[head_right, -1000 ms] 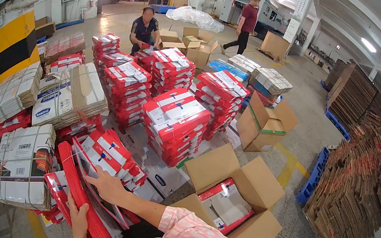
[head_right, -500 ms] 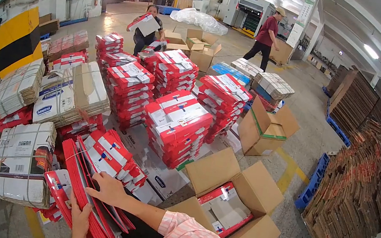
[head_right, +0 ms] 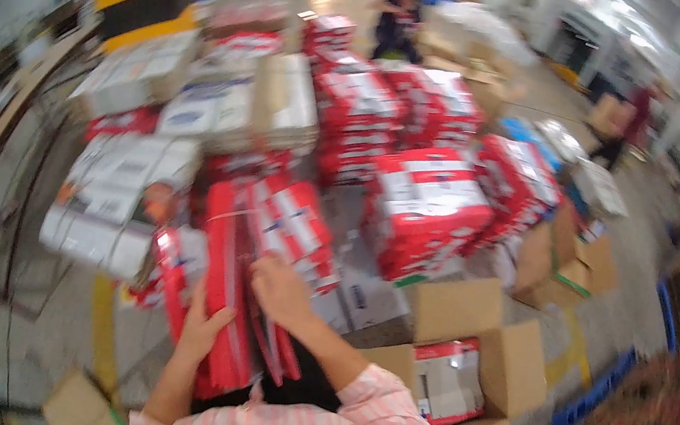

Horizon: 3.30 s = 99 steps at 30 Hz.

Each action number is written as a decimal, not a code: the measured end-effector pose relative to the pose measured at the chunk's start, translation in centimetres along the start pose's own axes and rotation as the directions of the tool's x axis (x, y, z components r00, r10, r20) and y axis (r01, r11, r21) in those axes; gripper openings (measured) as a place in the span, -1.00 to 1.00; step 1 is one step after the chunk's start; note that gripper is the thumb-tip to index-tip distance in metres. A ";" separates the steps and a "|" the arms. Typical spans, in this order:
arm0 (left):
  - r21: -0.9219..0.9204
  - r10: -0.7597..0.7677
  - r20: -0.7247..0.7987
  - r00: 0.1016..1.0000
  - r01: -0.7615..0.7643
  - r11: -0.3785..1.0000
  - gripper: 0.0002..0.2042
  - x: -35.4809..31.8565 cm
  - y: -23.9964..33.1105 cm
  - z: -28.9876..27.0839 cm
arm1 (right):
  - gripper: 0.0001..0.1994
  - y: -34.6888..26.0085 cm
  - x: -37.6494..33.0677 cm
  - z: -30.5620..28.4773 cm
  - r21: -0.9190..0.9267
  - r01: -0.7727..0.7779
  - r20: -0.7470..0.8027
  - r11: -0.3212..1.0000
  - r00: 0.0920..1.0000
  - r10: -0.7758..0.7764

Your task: Counting and organizing stacks of cardboard packaging materials in a factory setting.

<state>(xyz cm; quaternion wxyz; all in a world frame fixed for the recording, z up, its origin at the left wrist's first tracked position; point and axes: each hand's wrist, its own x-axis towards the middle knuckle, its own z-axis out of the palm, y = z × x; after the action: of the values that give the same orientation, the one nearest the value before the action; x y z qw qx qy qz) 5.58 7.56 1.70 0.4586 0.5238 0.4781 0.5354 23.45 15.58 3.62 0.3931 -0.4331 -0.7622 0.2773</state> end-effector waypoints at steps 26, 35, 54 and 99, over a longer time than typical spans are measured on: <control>-0.061 -0.100 -0.043 0.994 0.098 0.993 -0.12 -0.9 -1.8 -1.5 | -0.82 -1.9 0.2 0.8 -0.084 0.011 -0.088 0.996 0.996 -0.019; -0.012 -0.038 -0.017 0.999 0.038 0.999 -0.09 -1.0 -1.7 -1.3 | -0.79 -2.9 0.1 0.6 -0.199 0.050 0.025 0.979 0.999 -0.046; 0.053 -0.014 -0.009 1.000 0.015 0.998 -0.10 -0.7 -2.0 -0.8 | -0.81 -3.8 0.3 0.4 -0.176 0.040 0.033 0.984 0.999 -0.035; 0.180 -0.037 0.029 0.999 0.031 0.983 0.01 -0.2 -2.9 -1.1 | -0.72 -4.6 0.7 0.2 -0.300 0.063 0.039 0.952 0.998 -0.054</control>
<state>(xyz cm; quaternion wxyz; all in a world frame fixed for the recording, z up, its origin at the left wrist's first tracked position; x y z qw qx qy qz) 4.45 7.63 -1.18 0.4264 0.5635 0.5259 0.4734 20.99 14.01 7.27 0.3191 -0.4610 -0.8139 0.1524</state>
